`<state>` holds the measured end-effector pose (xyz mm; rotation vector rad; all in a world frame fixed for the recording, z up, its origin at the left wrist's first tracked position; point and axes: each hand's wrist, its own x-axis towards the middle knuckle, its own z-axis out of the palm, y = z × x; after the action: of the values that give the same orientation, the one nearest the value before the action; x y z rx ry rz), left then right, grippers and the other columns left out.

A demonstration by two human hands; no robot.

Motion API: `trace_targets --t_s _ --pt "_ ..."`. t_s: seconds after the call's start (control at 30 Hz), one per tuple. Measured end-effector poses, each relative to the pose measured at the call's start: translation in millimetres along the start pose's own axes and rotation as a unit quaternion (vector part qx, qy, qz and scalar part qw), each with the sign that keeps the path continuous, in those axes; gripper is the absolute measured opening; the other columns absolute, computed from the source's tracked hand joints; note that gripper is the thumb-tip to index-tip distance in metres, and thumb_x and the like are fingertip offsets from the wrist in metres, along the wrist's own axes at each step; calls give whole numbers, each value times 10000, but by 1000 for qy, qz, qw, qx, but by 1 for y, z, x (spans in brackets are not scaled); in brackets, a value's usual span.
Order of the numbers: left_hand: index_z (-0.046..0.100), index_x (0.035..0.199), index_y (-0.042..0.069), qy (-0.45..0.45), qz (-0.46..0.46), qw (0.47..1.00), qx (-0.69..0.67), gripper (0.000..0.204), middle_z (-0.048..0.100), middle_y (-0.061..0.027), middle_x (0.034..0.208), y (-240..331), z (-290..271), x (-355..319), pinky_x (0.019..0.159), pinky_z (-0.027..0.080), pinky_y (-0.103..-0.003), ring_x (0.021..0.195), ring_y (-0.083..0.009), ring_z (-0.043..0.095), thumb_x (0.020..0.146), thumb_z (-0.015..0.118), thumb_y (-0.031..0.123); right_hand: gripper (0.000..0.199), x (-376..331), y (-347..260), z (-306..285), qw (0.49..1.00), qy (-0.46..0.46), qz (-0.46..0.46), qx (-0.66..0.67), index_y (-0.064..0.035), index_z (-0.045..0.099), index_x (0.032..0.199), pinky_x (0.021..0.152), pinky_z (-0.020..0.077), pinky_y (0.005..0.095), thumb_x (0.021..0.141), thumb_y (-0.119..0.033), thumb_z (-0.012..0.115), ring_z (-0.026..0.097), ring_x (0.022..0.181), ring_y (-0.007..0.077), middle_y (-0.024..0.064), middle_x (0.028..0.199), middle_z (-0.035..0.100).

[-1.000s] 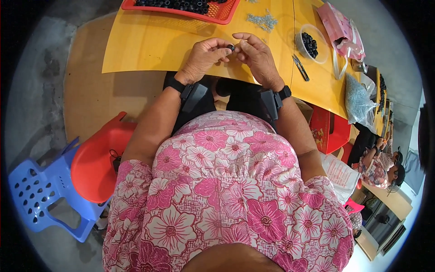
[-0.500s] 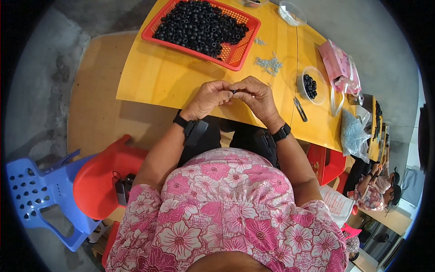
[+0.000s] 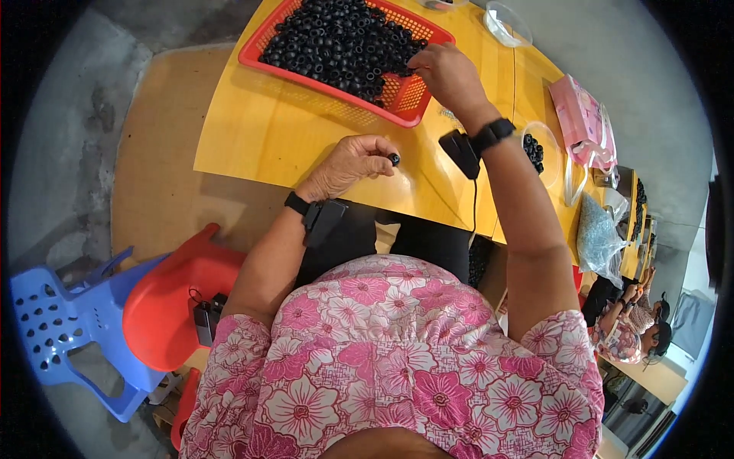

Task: The person assembles small black components by taking pieces from containers on the table and fitting them together by hand.

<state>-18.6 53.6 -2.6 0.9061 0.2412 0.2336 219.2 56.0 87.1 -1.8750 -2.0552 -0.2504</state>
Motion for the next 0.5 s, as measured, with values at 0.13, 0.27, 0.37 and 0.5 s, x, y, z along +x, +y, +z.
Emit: trace_targets --t_s 0.13,0.27,0.37,0.5 --pt "612 970 32 -3 -5 996 -89 176 609 -22 877 -2 -2 1 737 463 -234 809 -119 595 828 671 117 122 23 3 18 973 -209 37 -85 -77 683 802 697 518 400 772 -93 565 636 824 309 131 829 658" --pt "614 972 35 0 -2 997 -77 188 609 -21 900 -1 1 0 760 466 -242 826 -126 597 815 683 113 131 38 -2 21 951 -274 86 -111 -56 688 837 720 525 408 779 -92 576 648 848 324 172 855 663" --pt "616 971 40 -3 -8 997 -74 185 609 -19 904 -3 -1 1 770 467 -248 828 -125 598 812 683 108 137 46 -7 19 938 -311 67 -140 -55 691 865 727 527 401 769 -87 599 648 856 320 165 865 665" --pt "617 968 44 -3 -11 998 -62 182 608 -15 904 -1 -1 1 774 467 -247 829 -124 597 813 684 113 150 46 -16 18 935 -307 70 -161 -58 690 888 736 528 394 756 -95 628 649 865 316 157 884 668"
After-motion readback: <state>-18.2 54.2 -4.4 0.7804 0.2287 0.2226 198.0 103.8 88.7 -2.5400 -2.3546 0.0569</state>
